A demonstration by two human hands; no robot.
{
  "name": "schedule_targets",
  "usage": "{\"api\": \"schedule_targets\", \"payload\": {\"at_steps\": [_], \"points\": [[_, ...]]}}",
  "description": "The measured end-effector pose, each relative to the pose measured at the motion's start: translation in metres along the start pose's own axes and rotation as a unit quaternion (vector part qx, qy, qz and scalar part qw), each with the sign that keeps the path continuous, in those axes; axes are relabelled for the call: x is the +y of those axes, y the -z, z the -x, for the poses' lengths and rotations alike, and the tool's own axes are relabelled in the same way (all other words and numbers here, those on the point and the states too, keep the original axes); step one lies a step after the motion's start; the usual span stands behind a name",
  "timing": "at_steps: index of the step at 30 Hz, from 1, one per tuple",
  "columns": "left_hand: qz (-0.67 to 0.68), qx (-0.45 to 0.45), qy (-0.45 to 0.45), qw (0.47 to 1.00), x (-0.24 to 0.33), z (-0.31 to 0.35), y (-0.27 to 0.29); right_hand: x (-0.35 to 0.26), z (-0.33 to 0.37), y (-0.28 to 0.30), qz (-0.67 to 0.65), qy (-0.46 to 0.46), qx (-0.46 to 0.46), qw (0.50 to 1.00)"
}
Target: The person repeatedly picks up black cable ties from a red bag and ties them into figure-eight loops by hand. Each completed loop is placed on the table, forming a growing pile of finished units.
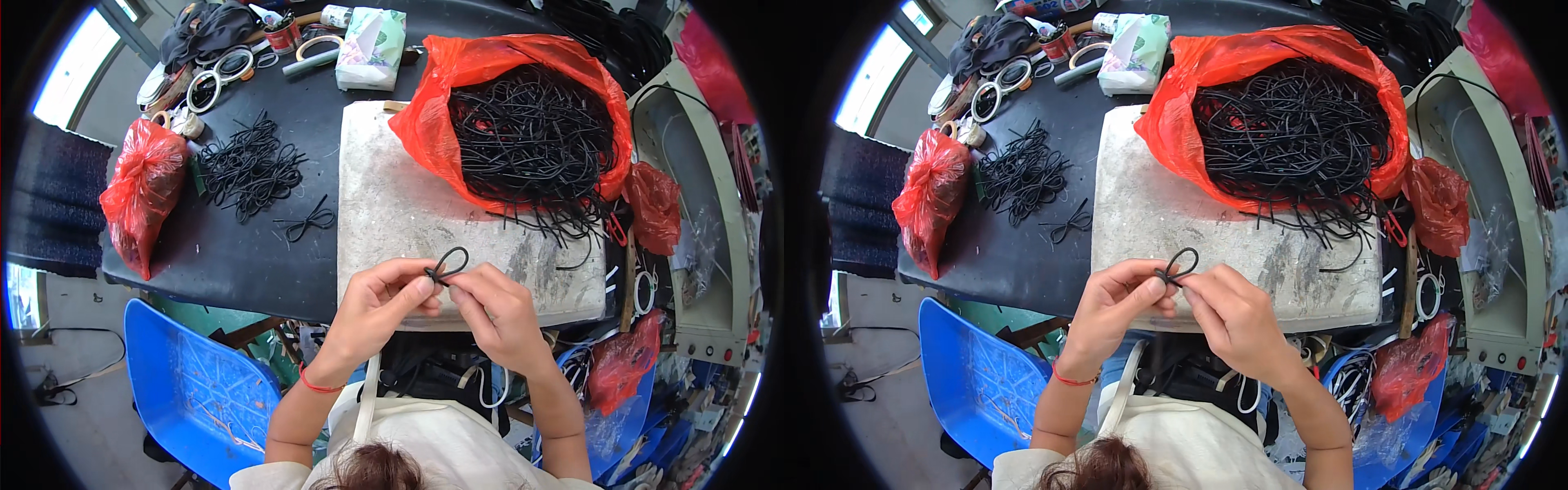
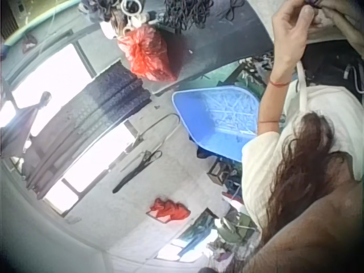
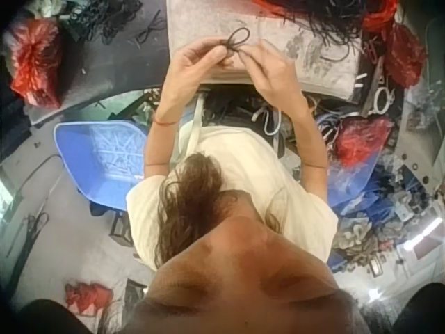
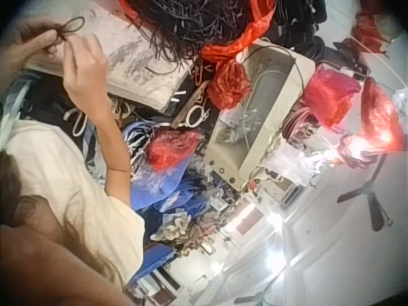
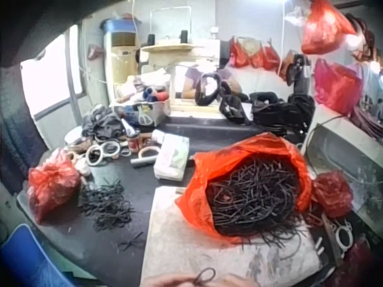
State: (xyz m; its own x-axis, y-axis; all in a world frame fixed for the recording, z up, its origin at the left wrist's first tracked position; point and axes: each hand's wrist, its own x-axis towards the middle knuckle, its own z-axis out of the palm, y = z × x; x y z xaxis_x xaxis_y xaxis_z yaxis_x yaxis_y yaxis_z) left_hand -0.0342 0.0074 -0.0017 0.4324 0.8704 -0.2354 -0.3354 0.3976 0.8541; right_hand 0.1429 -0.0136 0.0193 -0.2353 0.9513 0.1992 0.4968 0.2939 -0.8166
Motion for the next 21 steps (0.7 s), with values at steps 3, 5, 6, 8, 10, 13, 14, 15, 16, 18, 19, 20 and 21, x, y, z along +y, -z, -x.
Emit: {"api": "schedule_targets", "payload": {"at_steps": [3,5,6,8,10,13,14,15,16,18,19,20,21], "points": [[-0.036,0.039,-0.024,0.998,-0.006,0.0,0.0,-0.013,0.006,-0.005,0.002,-0.03,0.006,1.0],[-0.042,0.045,-0.037,0.997,-0.009,-0.001,-0.001,-0.006,0.008,-0.01,-0.199,-0.088,-0.012,0.976],[-0.045,0.048,-0.044,0.997,-0.009,0.0,-0.001,-0.004,0.008,-0.011,-0.297,-0.115,-0.022,0.948],[-0.023,0.049,-0.037,0.998,-0.009,0.001,-0.002,-0.004,0.007,-0.012,-0.34,-0.14,-0.023,0.93],[-0.018,0.066,-0.05,0.996,-0.01,0.002,-0.004,-0.004,0.006,-0.013,-0.332,-0.166,-0.008,0.929],[-0.011,0.104,-0.082,0.991,-0.018,0.004,-0.014,-0.004,0.005,-0.017,-0.266,-0.194,0.053,0.943],[0.008,0.108,-0.083,0.991,-0.02,0.003,-0.017,-0.003,0.006,-0.022,-0.259,-0.195,0.083,0.942],[0.026,0.112,-0.084,0.99,-0.022,0.003,-0.019,-0.002,0.007,-0.025,-0.252,-0.196,0.113,0.941],[0.031,0.121,-0.086,0.988,-0.024,0.003,-0.02,-0.002,0.007,-0.026,-0.243,-0.195,0.119,0.943],[0.041,0.124,-0.087,0.988,-0.026,0.002,-0.023,-0.001,0.006,-0.027,-0.223,-0.193,0.131,0.946],[0.047,0.126,-0.086,0.987,-0.026,0.002,-0.023,-0.004,0.005,-0.026,-0.243,-0.206,0.127,0.94],[0.028,0.121,-0.091,0.988,-0.026,0.003,-0.022,-0.008,0.003,-0.025,-0.262,-0.218,0.123,0.932],[0.009,0.116,-0.096,0.989,-0.025,0.004,-0.021,-0.01,0.002,-0.024,-0.281,-0.231,0.12,0.924]]}}
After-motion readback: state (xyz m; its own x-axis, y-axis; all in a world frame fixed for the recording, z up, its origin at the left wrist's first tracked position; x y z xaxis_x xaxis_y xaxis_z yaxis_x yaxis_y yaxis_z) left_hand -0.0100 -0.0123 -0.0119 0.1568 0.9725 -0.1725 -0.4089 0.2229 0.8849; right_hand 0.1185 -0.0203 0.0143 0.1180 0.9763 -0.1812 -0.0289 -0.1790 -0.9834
